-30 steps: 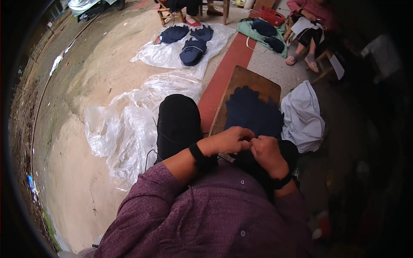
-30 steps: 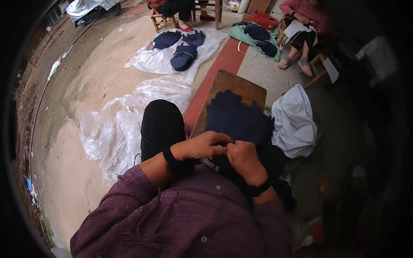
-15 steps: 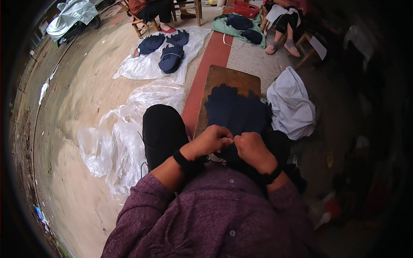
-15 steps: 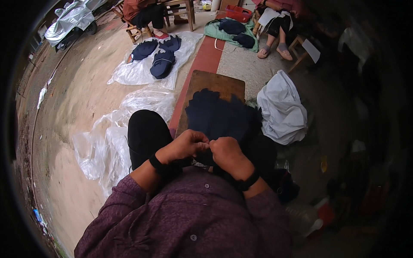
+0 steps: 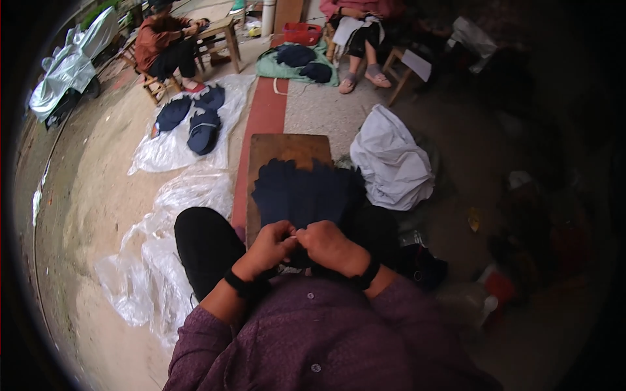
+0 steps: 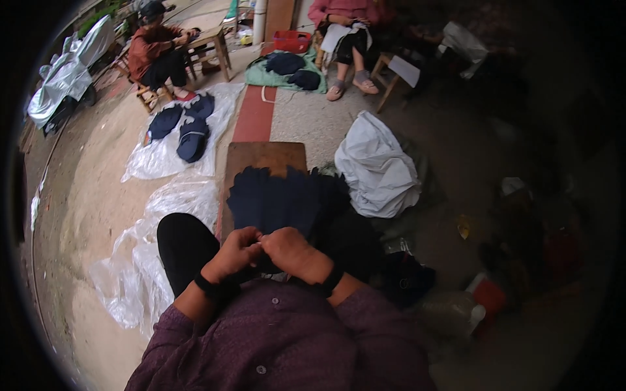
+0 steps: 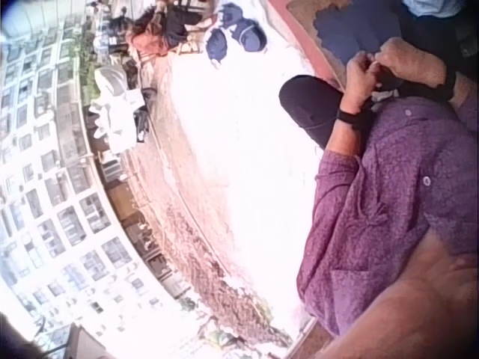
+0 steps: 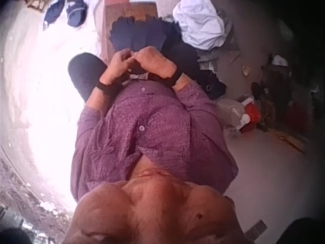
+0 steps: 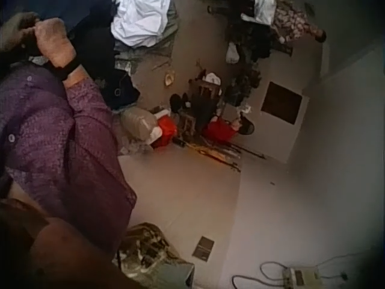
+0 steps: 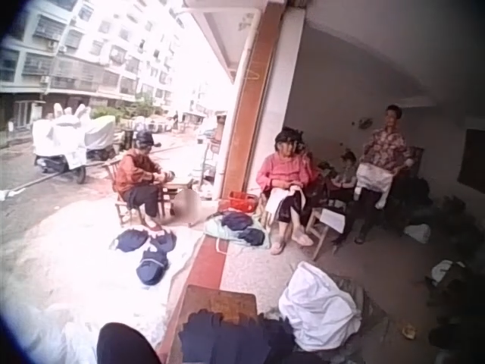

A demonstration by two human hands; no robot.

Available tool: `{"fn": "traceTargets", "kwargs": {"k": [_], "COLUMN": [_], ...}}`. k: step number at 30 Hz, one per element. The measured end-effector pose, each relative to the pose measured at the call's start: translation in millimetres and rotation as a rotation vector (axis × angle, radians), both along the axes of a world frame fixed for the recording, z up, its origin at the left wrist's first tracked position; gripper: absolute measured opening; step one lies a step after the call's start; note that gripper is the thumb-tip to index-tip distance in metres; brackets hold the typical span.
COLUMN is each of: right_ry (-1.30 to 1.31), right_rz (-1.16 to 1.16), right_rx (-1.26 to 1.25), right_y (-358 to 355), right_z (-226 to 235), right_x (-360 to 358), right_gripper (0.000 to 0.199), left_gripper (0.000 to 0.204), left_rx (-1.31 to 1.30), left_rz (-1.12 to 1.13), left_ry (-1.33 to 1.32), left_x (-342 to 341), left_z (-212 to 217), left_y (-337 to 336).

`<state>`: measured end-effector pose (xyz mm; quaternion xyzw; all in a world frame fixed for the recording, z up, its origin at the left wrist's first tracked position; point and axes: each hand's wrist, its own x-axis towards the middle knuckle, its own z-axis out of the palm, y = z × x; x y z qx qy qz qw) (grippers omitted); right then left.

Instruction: Hand sewing a shoe upper component using a needle and thread.

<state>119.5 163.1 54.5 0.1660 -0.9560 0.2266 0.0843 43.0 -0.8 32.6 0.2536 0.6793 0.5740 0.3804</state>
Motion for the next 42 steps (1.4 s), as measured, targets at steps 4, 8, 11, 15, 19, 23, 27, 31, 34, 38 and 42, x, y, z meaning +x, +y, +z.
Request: {"fn": "traceTargets", "kwargs": {"k": [4,8,11,15,19,23,27,31,34,38,42], "right_ry": [-0.016,-0.011,0.006,-0.031,0.062,0.132,0.029,-0.011,-0.026,0.0,0.062], "right_rz": [0.004,-0.004,-0.044,-0.041,-0.044,-0.19,-0.242,-0.211,-0.185,-0.147,-0.085], "right_rx": [0.093,0.134,0.12,0.124,-0.039,-0.046,-0.049,-0.006,0.008,0.042,0.078], "right_y": [0,-2,6,5,-4,32,32,19,22,21,24], "right_z": [1,-12,-14,-19,-27,-19,-40,-58,-65,-64,-71], "right_x": [-2,-6,-7,-11,-18,-19,-32,-49,-52,-49,-45], "right_gripper": [0.015,0.018,0.017,0.013,0.01,0.015,0.038,0.058,0.063,0.063,0.064], "left_gripper": [0.007,0.008,0.007,0.01,0.005,0.009,0.014,0.014,0.014,0.015,0.015], "left_rx": [-0.006,0.085,0.07,-0.04,-0.18,-0.146,-0.148,-0.174,-0.16,-0.211,-0.287], "left_rz": [-0.016,0.035,0.029,0.021,0.067,0.148,0.201,0.265,0.241,0.173,0.08], "left_ry": [-0.048,0.238,0.36,0.597,0.792,0.785,0.606,0.409,0.399,0.419,0.469], "left_x": [-2,-3,-5,-2,-9,-42,-73,-90,-104,-120,-132], "left_z": [3,-15,-3,9,4,20,18,4,-4,-17,-20], "left_y": [0,-3,4,3,-23,-19,-30,-33,-24,-11,0]}}
